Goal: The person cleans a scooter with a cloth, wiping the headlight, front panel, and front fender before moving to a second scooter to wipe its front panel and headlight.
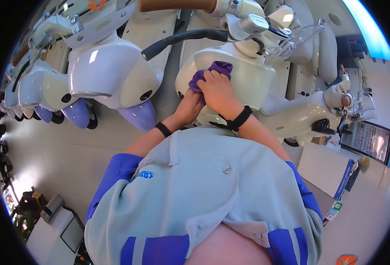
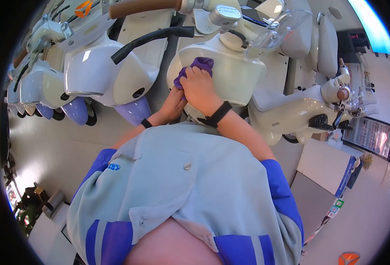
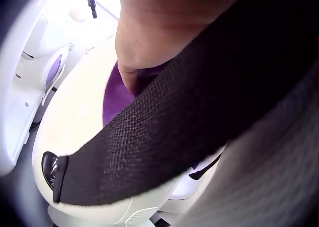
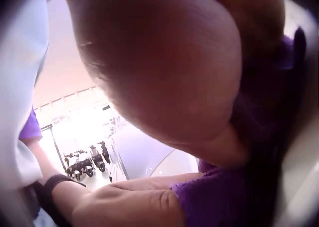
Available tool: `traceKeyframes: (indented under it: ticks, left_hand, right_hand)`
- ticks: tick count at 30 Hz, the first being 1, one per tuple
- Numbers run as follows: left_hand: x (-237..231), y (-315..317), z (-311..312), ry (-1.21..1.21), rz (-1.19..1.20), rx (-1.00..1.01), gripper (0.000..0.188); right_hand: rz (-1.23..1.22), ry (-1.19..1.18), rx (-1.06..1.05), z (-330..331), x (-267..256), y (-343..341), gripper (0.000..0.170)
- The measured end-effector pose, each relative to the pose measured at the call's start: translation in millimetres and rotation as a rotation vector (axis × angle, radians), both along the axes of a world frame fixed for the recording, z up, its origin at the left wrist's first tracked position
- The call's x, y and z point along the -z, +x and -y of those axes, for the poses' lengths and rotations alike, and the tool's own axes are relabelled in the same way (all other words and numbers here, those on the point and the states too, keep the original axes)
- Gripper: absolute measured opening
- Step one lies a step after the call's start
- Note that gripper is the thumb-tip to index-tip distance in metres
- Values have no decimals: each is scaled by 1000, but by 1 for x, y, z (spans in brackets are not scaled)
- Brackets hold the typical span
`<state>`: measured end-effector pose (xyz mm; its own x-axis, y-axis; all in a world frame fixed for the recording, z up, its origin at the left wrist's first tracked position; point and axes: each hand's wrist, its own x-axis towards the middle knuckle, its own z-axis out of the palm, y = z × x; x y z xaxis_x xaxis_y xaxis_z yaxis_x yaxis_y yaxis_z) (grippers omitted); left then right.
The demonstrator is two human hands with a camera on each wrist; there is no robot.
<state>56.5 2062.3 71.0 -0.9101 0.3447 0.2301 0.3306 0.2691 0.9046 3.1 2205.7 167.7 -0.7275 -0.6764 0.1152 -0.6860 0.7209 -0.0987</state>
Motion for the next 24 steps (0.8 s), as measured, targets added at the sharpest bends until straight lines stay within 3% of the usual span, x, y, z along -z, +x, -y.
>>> traceKeyframes:
  ticks: [6, 10, 13, 17, 20, 24]
  left_hand:
    - [-47, -7, -9, -16, 207, 37, 46]
    - [-89, -4, -39, -181, -52, -80, 37]
    - [-108, -6, -69, -356, -292, -112, 34]
    - [-125, -17, -120, -510, -499, -65, 32]
    - [-138, -13, -163, -613, -544, -2, 28]
    - [-124, -28, -207, -788, -494, 232, 23]
  right_hand:
    - [64, -165, -44, -39, -31, 5, 18]
    - [173, -348, -34, -85, -45, 1, 19]
    - [106, -566, 30, -127, -43, 5, 20]
    - [-14, -682, 114, -183, -3, 23, 33]
    - [30, -848, 196, -213, 35, 32, 35]
    - [225, -953, 392, -252, 81, 12, 34]
